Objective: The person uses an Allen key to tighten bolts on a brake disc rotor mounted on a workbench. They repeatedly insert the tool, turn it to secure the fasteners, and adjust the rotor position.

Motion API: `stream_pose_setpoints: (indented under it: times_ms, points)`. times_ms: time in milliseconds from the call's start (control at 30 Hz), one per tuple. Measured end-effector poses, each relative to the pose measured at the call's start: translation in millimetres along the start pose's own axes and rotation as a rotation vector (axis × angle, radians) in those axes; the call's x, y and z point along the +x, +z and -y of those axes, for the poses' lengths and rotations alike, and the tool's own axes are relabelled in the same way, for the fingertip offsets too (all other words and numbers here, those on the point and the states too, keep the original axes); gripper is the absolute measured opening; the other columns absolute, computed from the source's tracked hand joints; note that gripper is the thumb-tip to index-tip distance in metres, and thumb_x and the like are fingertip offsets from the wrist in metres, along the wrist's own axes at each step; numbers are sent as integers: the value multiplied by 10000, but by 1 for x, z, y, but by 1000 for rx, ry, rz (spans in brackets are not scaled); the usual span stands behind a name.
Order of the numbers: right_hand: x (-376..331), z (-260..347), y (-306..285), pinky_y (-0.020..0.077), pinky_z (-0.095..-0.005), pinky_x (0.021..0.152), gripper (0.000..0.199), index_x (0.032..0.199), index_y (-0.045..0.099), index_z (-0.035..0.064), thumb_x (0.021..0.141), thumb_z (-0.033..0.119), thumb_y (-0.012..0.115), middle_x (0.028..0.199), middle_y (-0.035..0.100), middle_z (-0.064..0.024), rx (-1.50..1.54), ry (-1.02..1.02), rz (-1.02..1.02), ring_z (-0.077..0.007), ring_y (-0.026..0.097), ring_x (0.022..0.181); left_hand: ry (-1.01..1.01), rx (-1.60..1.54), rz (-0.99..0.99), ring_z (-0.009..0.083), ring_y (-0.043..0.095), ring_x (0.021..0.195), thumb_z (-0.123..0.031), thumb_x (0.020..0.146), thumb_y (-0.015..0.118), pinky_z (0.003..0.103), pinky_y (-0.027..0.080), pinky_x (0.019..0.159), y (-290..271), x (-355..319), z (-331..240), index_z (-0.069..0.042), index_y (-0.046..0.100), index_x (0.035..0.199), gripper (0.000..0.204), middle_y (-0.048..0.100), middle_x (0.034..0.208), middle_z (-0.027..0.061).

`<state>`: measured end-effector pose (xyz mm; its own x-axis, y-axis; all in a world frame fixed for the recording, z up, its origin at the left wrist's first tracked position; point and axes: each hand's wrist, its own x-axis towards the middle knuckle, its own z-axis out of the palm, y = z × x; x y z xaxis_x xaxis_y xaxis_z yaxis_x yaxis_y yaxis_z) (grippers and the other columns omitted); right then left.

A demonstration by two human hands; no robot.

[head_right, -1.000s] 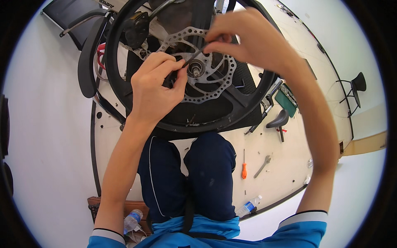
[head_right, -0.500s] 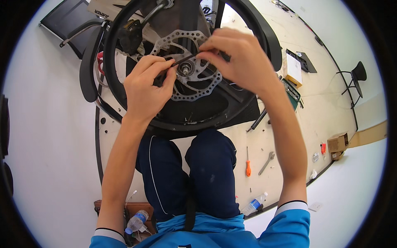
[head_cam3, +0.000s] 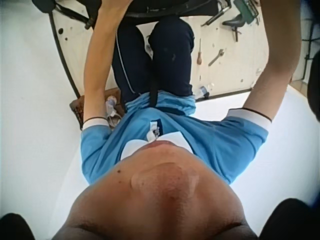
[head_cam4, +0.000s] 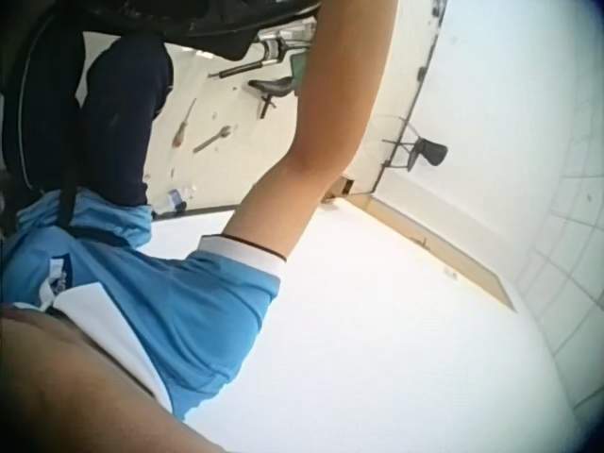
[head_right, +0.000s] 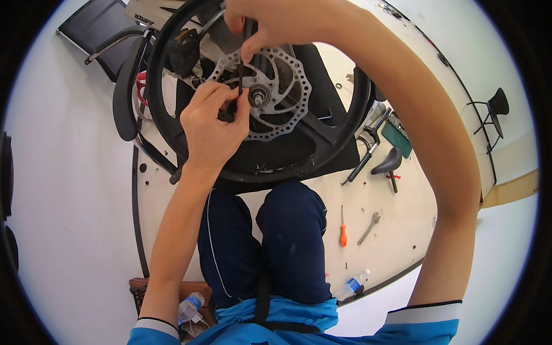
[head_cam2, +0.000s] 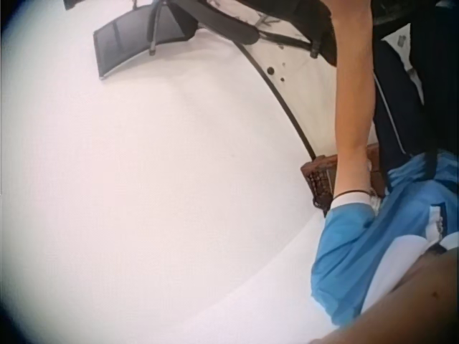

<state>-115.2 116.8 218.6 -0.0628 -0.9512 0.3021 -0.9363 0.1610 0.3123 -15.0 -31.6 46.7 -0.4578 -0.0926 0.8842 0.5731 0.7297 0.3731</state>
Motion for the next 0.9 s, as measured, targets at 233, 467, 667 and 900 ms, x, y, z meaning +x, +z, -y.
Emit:
stream_pose_setpoints:
  times_ms: [233, 467, 667, 900]
  points:
    - [-71, 24, 43, 476, -343, 671, 402, 772, 681, 22, 668, 353, 885, 765, 667, -57, 11, 328, -377, -219, 611, 729, 48, -32, -1, 207, 614, 637, 56, 749, 750, 282, 491, 565, 4, 0, 1, 34, 678, 840, 118, 631, 784, 88]
    - [-100, 82, 95, 467, -293, 572, 377, 757, 682, 28, 704, 337, 892, 709, 654, -41, 64, 746, -697, -183, 610, 668, 24, -21, 69, 208, 621, 645, 66, 746, 737, 289, 498, 581, 1, 1, 0, 37, 676, 849, 123, 646, 821, 93]
    - [-93, 73, 77, 499, -333, 668, 330, 841, 711, 19, 729, 280, 880, 779, 671, -60, 107, 652, -569, -204, 619, 731, 27, -20, 99, 191, 624, 642, 37, 783, 748, 274, 498, 586, -7, 2, 0, 17, 728, 945, 165, 653, 825, 84]
    - [-86, 66, 60, 482, -341, 660, 334, 878, 733, 10, 836, 334, 803, 757, 622, -89, 262, 561, -347, -228, 597, 717, -66, -2, 29, 134, 611, 592, 31, 823, 733, 248, 481, 573, -26, -48, -13, -14, 736, 980, 163, 670, 768, 72]
